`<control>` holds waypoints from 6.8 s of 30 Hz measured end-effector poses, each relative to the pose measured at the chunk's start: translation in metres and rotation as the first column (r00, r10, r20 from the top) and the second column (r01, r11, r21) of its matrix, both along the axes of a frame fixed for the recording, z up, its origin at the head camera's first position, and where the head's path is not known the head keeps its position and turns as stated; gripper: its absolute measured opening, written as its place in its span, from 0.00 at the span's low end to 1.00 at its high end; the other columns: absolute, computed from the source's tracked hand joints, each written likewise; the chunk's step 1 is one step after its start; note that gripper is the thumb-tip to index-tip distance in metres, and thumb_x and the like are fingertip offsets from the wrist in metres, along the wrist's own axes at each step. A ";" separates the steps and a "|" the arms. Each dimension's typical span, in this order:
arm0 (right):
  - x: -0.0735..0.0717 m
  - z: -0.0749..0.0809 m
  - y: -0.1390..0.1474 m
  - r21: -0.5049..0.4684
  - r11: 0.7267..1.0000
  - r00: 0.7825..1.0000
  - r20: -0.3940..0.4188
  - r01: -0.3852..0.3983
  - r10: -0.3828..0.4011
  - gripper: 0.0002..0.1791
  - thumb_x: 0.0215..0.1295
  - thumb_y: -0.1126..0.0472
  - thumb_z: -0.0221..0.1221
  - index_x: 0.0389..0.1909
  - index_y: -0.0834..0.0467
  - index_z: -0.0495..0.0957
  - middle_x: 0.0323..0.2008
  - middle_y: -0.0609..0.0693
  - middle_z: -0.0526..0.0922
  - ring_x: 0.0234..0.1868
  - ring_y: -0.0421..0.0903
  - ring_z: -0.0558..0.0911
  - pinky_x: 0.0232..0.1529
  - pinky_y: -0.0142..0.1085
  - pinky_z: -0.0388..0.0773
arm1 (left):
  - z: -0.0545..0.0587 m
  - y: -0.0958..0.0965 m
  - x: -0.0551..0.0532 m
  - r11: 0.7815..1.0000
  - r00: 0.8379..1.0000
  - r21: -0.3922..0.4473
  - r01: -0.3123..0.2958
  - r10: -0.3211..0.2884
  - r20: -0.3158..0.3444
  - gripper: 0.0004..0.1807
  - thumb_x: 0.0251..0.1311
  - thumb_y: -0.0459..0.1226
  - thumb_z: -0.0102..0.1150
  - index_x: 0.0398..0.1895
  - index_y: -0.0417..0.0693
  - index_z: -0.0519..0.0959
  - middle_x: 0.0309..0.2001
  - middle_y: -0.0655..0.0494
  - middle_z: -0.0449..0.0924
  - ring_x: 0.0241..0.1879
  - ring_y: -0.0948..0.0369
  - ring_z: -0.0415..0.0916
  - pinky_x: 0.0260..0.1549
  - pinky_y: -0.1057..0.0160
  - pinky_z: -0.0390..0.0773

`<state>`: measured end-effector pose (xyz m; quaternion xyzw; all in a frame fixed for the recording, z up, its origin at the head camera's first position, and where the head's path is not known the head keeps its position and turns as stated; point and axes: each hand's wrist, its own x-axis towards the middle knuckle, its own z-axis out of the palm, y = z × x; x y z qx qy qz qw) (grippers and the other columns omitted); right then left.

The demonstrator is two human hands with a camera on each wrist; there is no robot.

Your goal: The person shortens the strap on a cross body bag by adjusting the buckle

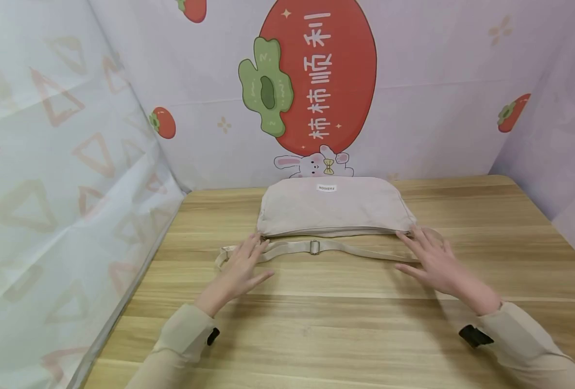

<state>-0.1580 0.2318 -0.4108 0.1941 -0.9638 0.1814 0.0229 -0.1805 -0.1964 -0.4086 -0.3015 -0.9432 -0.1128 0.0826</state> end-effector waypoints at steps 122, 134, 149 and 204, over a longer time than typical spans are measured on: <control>-0.057 0.012 -0.092 -0.541 0.821 0.921 0.197 -0.183 0.335 0.14 0.59 0.73 0.50 0.46 0.68 0.75 0.46 0.62 0.77 0.46 0.53 0.75 0.40 0.34 0.74 | -0.001 0.103 -0.030 0.888 0.967 0.423 0.179 -0.239 0.093 0.25 0.39 0.30 0.67 0.44 0.38 0.70 0.39 0.47 0.78 0.34 0.55 0.74 0.38 0.62 0.68; -0.037 0.013 -0.095 -0.545 0.805 0.966 -0.040 -0.236 0.256 0.11 0.55 0.72 0.56 0.40 0.65 0.78 0.38 0.57 0.80 0.34 0.45 0.78 0.34 0.33 0.76 | 0.005 0.105 -0.015 0.856 0.978 0.475 0.203 -0.200 -0.057 0.25 0.41 0.36 0.69 0.44 0.41 0.73 0.40 0.52 0.76 0.38 0.59 0.72 0.41 0.60 0.66; -0.020 0.007 -0.115 -0.336 0.847 0.800 -0.579 -0.412 0.159 0.19 0.48 0.54 0.65 0.38 0.62 0.79 0.34 0.51 0.77 0.35 0.45 0.73 0.32 0.36 0.71 | 0.016 0.113 -0.001 0.791 0.987 0.591 0.157 -0.144 -0.069 0.24 0.42 0.38 0.68 0.45 0.39 0.74 0.42 0.52 0.77 0.42 0.58 0.69 0.39 0.61 0.65; -0.001 0.012 -0.130 -0.565 0.656 0.797 -0.597 -0.501 0.094 0.16 0.35 0.85 0.62 0.27 0.65 0.81 0.30 0.54 0.76 0.30 0.45 0.76 0.31 0.22 0.73 | 0.061 0.120 0.030 0.651 0.875 0.733 -0.198 -0.220 0.431 0.21 0.46 0.31 0.64 0.47 0.38 0.75 0.44 0.45 0.76 0.45 0.55 0.71 0.43 0.52 0.71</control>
